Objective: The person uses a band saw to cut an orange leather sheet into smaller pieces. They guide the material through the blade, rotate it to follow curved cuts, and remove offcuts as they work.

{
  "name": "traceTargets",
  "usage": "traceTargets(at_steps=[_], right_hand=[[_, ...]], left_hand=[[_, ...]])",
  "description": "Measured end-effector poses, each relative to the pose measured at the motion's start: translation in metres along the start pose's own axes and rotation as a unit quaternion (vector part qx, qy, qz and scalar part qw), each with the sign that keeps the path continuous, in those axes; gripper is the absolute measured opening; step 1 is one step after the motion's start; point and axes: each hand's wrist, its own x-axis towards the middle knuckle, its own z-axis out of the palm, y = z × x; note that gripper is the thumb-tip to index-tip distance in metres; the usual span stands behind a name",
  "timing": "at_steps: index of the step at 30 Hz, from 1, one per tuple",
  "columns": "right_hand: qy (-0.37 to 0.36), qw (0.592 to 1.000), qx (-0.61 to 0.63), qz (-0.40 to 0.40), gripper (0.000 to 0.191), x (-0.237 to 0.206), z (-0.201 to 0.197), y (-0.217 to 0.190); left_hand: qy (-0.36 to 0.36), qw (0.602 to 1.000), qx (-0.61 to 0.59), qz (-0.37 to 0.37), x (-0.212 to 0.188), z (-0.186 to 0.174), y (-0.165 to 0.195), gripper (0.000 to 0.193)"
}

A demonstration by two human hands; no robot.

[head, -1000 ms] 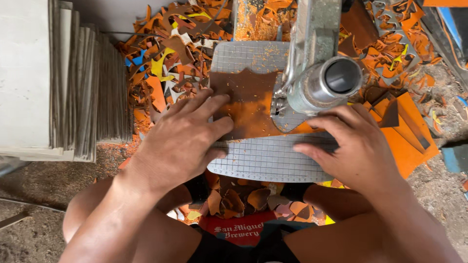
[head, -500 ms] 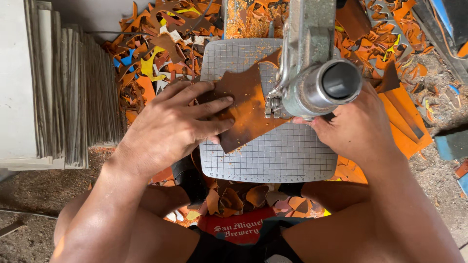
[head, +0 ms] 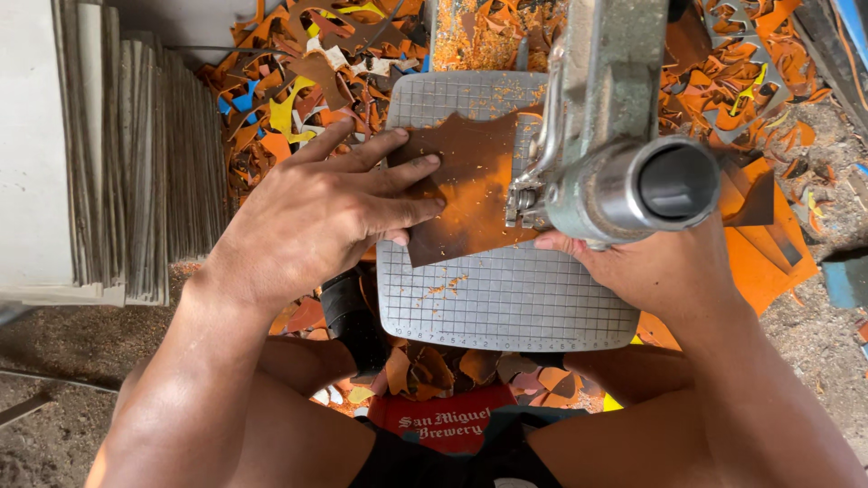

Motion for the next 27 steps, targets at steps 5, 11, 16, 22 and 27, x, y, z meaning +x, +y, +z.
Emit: traceTargets(at_steps=[5,11,16,22,27], right_hand=[[0.024,0.999,0.038,0.025,0.047,0.000,0.001,0.000],[0.045,0.999,-0.005,-0.004,0.048,0.003,0.003,0.004],[0.026,0.999,-0.015,0.029,0.050,0.003,0.004,0.009],[0.054,0.991,-0.115,-0.050,0.048,0.001,0.011,0.027],[0.029,0.998,-0.049,0.013,0.048,-0.005,0.015,0.042]], left_hand=[[0.001,1.000,0.006,0.002,0.001,-0.002,0.000,0.054],[0.011,1.000,0.001,0.001,0.000,-0.002,0.002,0.045],[0.030,1.000,0.009,0.000,-0.002,0.002,0.006,0.035],[0.054,0.998,0.010,0.000,-0.007,0.005,0.014,0.036],[0.060,0.998,-0.009,-0.002,-0.010,0.007,0.017,0.042]])
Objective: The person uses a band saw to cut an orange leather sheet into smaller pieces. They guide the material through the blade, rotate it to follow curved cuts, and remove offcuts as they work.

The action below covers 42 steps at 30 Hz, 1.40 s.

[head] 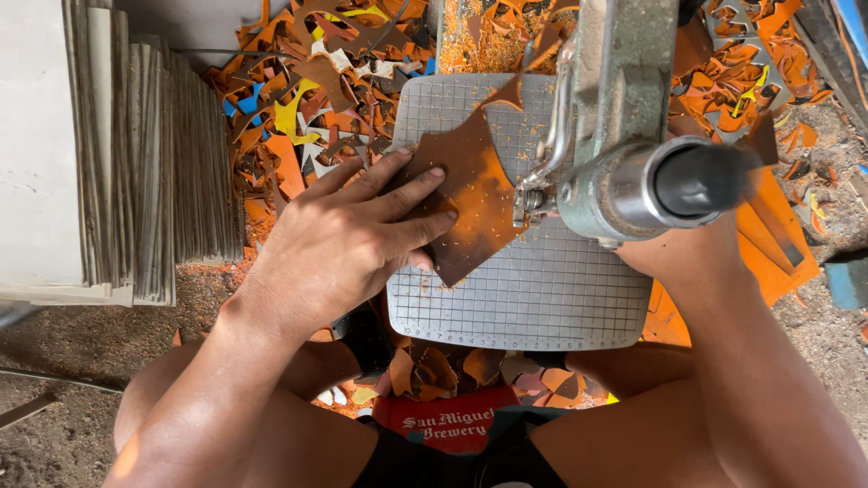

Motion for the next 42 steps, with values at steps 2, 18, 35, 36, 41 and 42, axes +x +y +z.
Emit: traceTargets(at_steps=[2,18,35,36,41,42], right_hand=[[-0.007,1.000,0.003,0.004,0.045,0.001,0.002,0.002],[0.061,0.991,0.091,-0.075,0.031,0.042,0.006,-0.013],[0.112,0.965,0.172,-0.161,0.034,0.052,0.027,0.026],[0.117,0.960,0.193,-0.166,0.032,0.054,0.029,0.028],[0.086,0.952,0.252,-0.153,0.022,0.064,0.030,0.027],[0.084,0.955,0.233,-0.163,0.020,0.067,0.027,0.025]], left_hand=[[0.003,1.000,-0.004,-0.003,-0.001,0.001,0.001,0.043],[0.033,0.999,-0.016,-0.031,-0.001,0.008,0.021,0.049],[0.027,0.998,-0.008,-0.065,0.003,0.015,0.037,0.062],[0.031,0.997,-0.005,-0.066,0.003,0.015,0.039,0.063],[0.005,0.996,0.001,-0.088,0.006,0.015,0.041,0.073],[0.005,0.995,0.007,-0.094,0.007,0.014,0.042,0.077]])
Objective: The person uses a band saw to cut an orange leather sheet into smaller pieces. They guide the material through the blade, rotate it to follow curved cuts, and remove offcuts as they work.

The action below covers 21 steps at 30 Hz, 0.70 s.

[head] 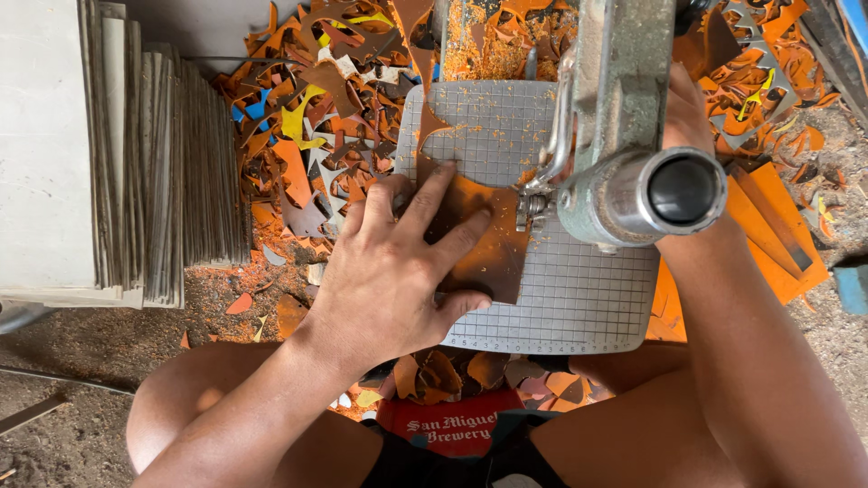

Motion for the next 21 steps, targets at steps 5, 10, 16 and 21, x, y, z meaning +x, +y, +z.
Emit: traceTargets(at_steps=[5,10,16,21], right_hand=[[0.004,0.989,-0.129,0.073,0.025,0.002,-0.007,-0.046],[-0.093,0.946,-0.167,0.260,0.028,-0.021,-0.011,-0.125],[-0.195,0.960,-0.154,0.127,0.042,-0.037,-0.008,-0.158],[-0.207,0.952,-0.176,0.144,0.037,-0.044,-0.022,-0.133]], left_hand=[[-0.014,1.000,0.014,-0.019,0.003,0.001,0.002,0.090],[0.006,0.999,0.028,-0.030,-0.002,0.006,0.016,0.090],[0.007,0.998,0.025,-0.052,-0.010,0.012,0.033,0.095],[-0.056,0.998,-0.033,0.003,-0.019,-0.002,0.026,0.083]])
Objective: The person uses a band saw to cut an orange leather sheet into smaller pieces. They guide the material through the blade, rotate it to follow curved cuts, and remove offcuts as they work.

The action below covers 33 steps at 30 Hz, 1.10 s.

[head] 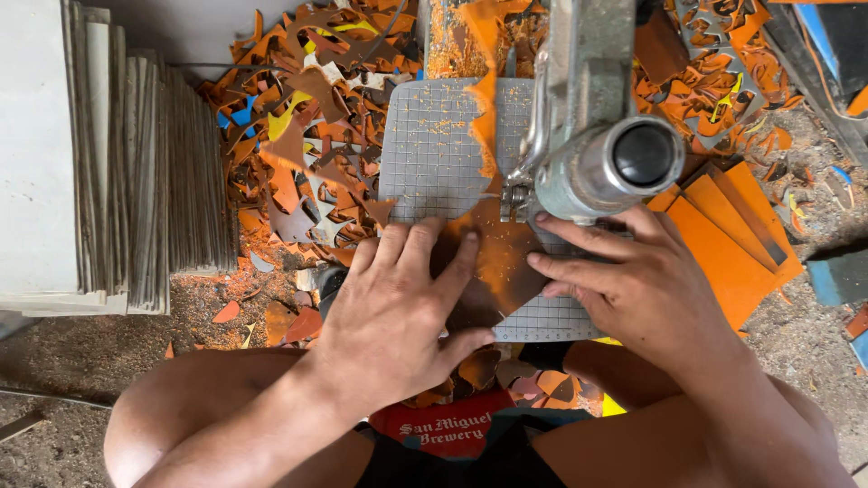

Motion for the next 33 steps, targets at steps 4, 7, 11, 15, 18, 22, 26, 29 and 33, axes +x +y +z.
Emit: traceTargets(at_steps=[4,7,11,15,18,22,26,29,33], right_hand=[[0.033,0.999,0.011,-0.018,0.034,-0.006,0.002,0.016],[0.055,0.998,-0.015,-0.004,0.034,-0.006,-0.002,0.024],[0.067,0.995,-0.001,0.070,0.025,-0.013,-0.009,0.006],[0.044,0.988,-0.056,0.140,0.046,-0.037,-0.002,-0.050],[0.037,0.993,-0.102,0.054,0.065,-0.038,0.011,-0.069],[0.052,0.992,-0.098,0.059,0.062,-0.032,0.020,-0.072],[0.052,0.992,-0.103,0.052,0.059,-0.030,0.022,-0.070],[0.053,0.993,-0.086,0.057,0.057,-0.031,0.023,-0.067],[0.058,0.994,-0.074,0.058,0.055,-0.030,0.023,-0.063]], left_hand=[[-0.025,0.996,-0.043,0.077,-0.004,-0.013,-0.021,0.058],[-0.005,0.995,-0.049,0.081,-0.004,-0.011,-0.028,0.040],[0.054,0.993,-0.013,0.100,-0.002,-0.006,-0.029,0.036],[0.070,0.992,-0.015,0.105,-0.002,-0.004,-0.031,0.040],[0.064,0.993,-0.018,0.097,-0.001,-0.003,-0.033,0.042],[0.058,0.995,-0.023,0.082,0.003,-0.003,-0.036,0.045],[0.076,0.993,0.002,0.091,0.005,-0.004,-0.038,0.043],[0.071,0.993,0.016,0.091,0.006,-0.003,-0.038,0.044],[0.072,0.993,0.016,0.088,0.006,0.000,-0.038,0.044]])
